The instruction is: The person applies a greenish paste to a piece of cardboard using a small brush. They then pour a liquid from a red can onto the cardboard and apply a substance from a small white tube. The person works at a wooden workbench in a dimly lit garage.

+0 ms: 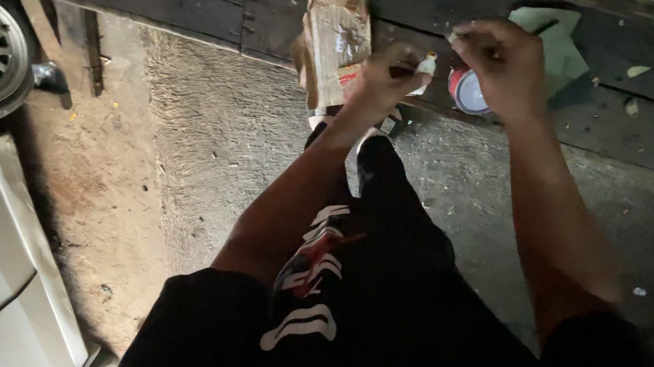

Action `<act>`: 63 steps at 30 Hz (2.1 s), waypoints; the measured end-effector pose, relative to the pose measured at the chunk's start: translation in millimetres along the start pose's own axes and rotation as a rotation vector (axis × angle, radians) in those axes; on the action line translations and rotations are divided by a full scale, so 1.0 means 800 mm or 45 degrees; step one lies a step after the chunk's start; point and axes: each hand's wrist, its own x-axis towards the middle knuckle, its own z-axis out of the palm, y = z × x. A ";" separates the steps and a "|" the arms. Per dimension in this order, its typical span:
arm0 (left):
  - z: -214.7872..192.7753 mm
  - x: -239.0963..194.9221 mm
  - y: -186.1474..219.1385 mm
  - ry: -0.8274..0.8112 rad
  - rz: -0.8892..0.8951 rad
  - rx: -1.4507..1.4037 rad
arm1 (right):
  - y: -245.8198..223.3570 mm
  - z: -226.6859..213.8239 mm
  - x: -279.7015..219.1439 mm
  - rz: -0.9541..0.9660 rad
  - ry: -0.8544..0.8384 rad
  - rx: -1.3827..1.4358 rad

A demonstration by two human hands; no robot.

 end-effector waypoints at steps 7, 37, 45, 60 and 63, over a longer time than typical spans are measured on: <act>-0.035 -0.010 0.062 -0.022 -0.159 -0.070 | -0.036 0.016 0.003 -0.371 -0.134 -0.130; -0.113 -0.017 0.078 -0.258 -0.050 -0.514 | -0.124 0.054 -0.005 -0.484 -0.164 -0.383; -0.128 -0.018 0.109 -0.236 -0.014 -0.196 | -0.152 0.058 0.004 -0.309 -0.264 -0.398; -0.143 -0.013 0.116 -0.314 0.573 0.026 | -0.177 0.049 -0.010 -0.193 -0.331 -0.373; -0.136 -0.013 0.115 -0.338 0.066 -0.315 | -0.176 0.050 -0.003 -0.331 -0.266 -0.502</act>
